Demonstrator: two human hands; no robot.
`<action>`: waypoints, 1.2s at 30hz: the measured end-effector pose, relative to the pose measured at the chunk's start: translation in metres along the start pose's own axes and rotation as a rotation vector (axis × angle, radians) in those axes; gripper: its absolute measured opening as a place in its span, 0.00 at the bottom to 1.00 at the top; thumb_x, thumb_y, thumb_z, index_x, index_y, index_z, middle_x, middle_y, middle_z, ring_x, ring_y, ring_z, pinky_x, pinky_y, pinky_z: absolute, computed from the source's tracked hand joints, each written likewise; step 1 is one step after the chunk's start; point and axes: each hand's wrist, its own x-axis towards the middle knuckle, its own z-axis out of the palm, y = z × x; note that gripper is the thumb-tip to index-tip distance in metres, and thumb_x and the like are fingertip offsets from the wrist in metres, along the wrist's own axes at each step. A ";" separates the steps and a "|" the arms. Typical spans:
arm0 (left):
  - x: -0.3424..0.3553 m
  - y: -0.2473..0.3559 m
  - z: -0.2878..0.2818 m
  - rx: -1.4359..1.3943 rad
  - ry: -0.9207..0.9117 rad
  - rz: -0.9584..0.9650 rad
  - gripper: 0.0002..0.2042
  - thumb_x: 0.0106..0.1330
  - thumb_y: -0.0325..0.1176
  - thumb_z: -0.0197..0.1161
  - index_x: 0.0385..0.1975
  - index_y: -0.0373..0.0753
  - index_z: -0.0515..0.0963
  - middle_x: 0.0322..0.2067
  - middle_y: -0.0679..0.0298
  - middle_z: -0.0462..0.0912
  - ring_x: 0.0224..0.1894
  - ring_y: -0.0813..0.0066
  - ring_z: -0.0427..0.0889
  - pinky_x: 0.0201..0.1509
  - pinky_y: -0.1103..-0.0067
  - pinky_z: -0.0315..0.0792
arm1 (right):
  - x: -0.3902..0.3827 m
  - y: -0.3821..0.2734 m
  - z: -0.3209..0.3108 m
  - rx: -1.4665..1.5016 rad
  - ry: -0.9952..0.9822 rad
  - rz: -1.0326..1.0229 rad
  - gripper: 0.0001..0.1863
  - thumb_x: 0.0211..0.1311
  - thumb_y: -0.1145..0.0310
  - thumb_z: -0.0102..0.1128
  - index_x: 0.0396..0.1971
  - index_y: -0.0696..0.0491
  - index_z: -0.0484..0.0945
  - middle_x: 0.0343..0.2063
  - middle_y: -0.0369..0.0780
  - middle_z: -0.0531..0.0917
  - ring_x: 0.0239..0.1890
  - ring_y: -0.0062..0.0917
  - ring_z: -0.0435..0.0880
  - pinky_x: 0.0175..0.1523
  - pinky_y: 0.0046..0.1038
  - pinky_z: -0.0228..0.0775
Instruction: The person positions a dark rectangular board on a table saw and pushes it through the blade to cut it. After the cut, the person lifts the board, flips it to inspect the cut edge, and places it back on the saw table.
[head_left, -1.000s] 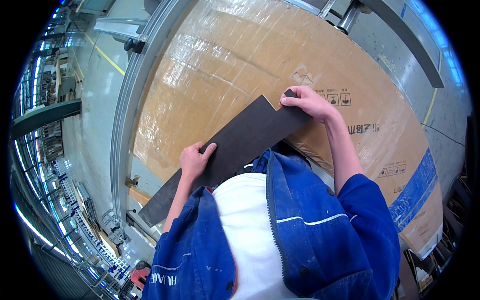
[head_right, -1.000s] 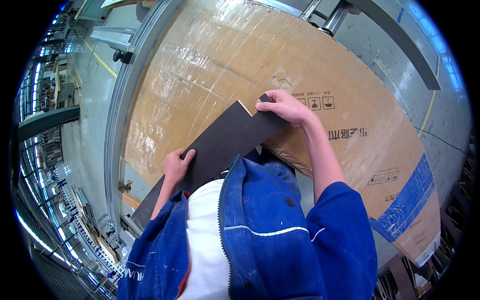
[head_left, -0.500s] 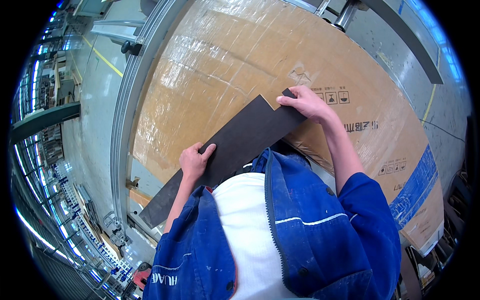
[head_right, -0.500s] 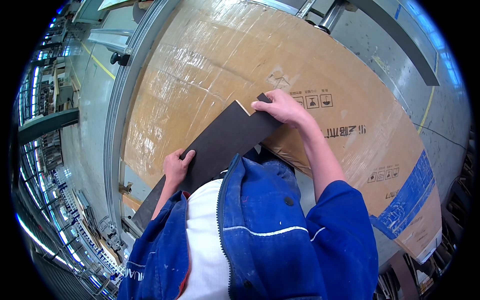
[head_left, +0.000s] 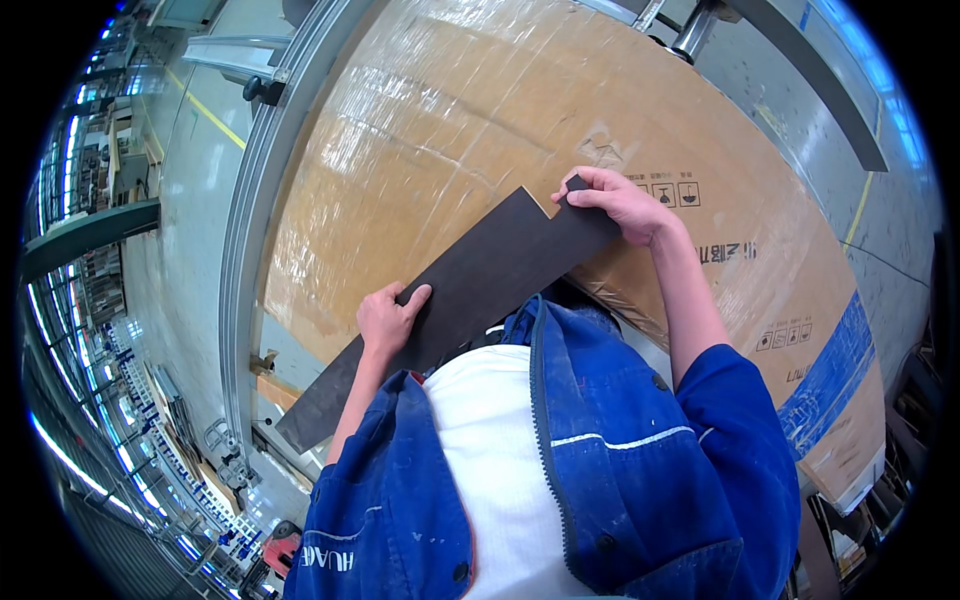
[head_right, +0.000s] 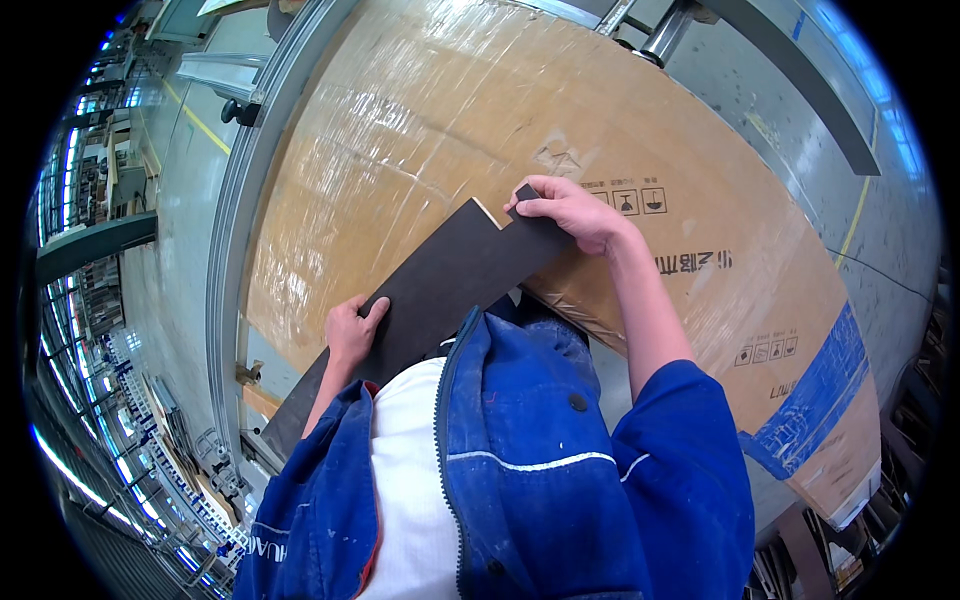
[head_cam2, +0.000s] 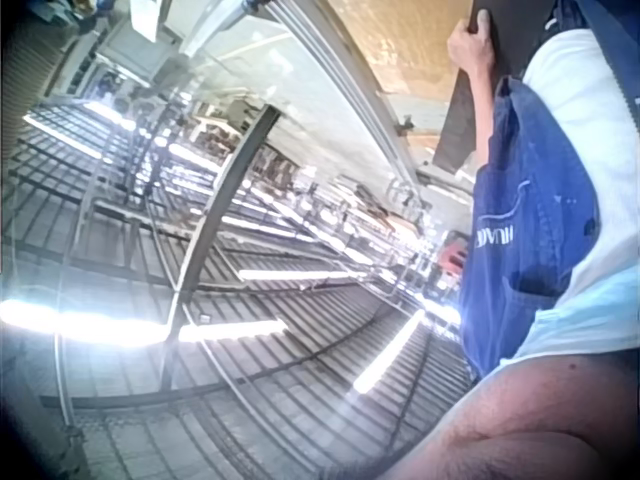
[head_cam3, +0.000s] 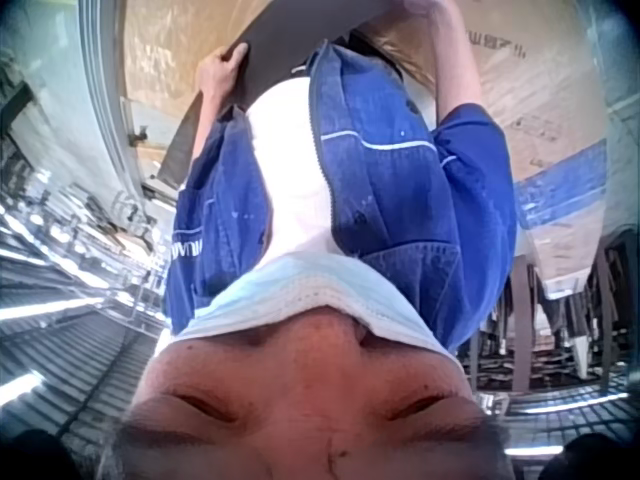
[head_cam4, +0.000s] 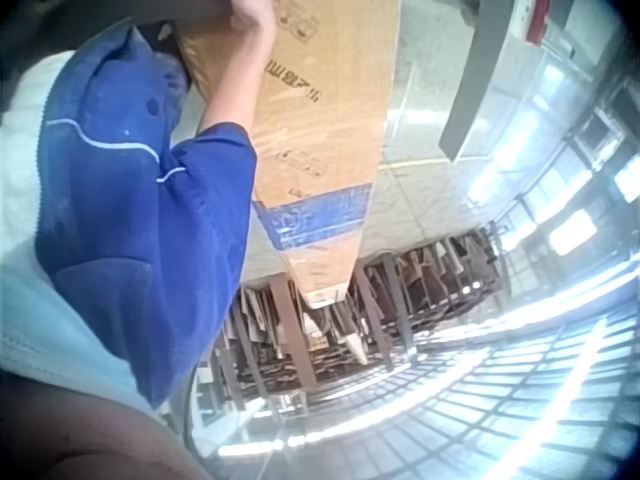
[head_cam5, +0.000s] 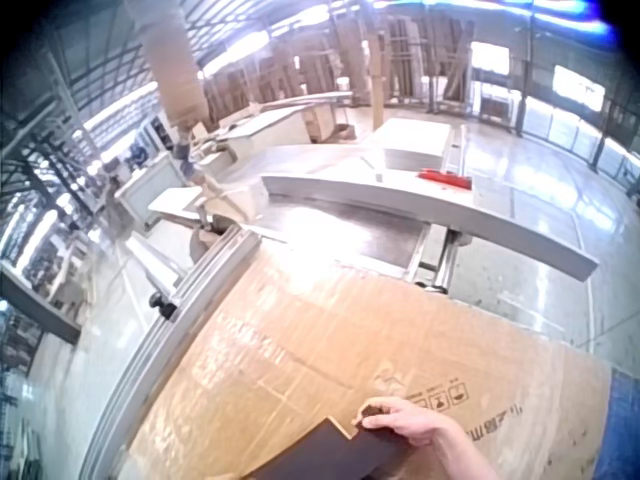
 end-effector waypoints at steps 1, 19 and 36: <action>0.000 -0.002 0.001 -0.002 0.001 0.004 0.31 0.66 0.66 0.69 0.28 0.37 0.87 0.24 0.45 0.85 0.32 0.42 0.87 0.37 0.56 0.77 | 0.000 -0.001 0.000 0.005 -0.026 -0.020 0.07 0.72 0.67 0.67 0.45 0.51 0.82 0.51 0.39 0.88 0.50 0.20 0.87 0.59 0.26 0.77; 0.000 0.003 0.000 0.009 0.006 0.014 0.30 0.66 0.65 0.69 0.29 0.37 0.87 0.24 0.45 0.85 0.32 0.43 0.87 0.39 0.56 0.77 | 0.008 0.001 0.005 -0.119 0.041 -0.015 0.06 0.61 0.72 0.65 0.38 0.50 0.80 0.44 0.36 0.87 0.55 0.22 0.84 0.60 0.26 0.73; 0.001 0.004 -0.001 0.038 -0.004 0.015 0.31 0.67 0.66 0.69 0.29 0.37 0.88 0.24 0.45 0.85 0.33 0.42 0.87 0.38 0.56 0.77 | 0.007 0.004 0.005 -0.201 0.065 -0.085 0.09 0.62 0.72 0.66 0.42 0.52 0.82 0.44 0.36 0.88 0.49 0.19 0.84 0.58 0.25 0.74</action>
